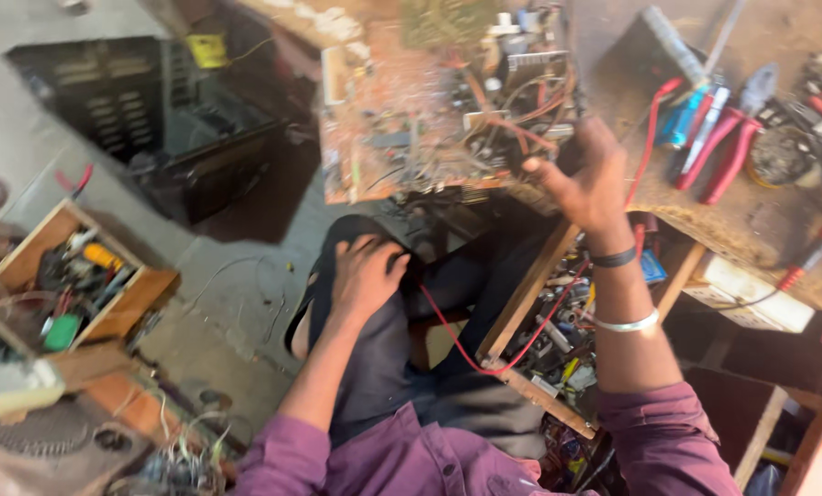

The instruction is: The person works on a green circuit board, using a soldering iron to make connections and a multimeter to test components. They flip the board over to inspect the other side and continue adjusting wires and components.

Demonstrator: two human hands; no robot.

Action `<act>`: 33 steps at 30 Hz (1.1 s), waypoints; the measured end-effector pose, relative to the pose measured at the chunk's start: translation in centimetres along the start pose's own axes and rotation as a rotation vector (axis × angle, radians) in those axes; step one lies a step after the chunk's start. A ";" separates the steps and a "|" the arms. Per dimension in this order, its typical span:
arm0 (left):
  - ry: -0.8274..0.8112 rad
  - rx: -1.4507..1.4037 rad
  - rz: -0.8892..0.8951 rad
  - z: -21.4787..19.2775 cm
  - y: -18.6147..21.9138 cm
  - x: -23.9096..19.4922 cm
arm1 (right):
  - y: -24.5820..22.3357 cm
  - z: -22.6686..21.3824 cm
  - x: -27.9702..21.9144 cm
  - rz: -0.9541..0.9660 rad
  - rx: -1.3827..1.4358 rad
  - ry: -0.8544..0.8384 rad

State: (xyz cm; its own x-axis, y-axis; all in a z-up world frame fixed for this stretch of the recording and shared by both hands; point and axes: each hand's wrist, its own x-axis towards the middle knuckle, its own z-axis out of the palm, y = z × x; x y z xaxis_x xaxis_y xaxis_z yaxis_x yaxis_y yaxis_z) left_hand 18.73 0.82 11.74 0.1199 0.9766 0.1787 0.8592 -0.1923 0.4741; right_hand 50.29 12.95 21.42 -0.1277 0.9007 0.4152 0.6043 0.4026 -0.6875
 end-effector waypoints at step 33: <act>-0.019 0.021 -0.108 0.0 -4.1 0.7 | -0.7 -0.2 0.3 -0.054 0.076 -0.046</act>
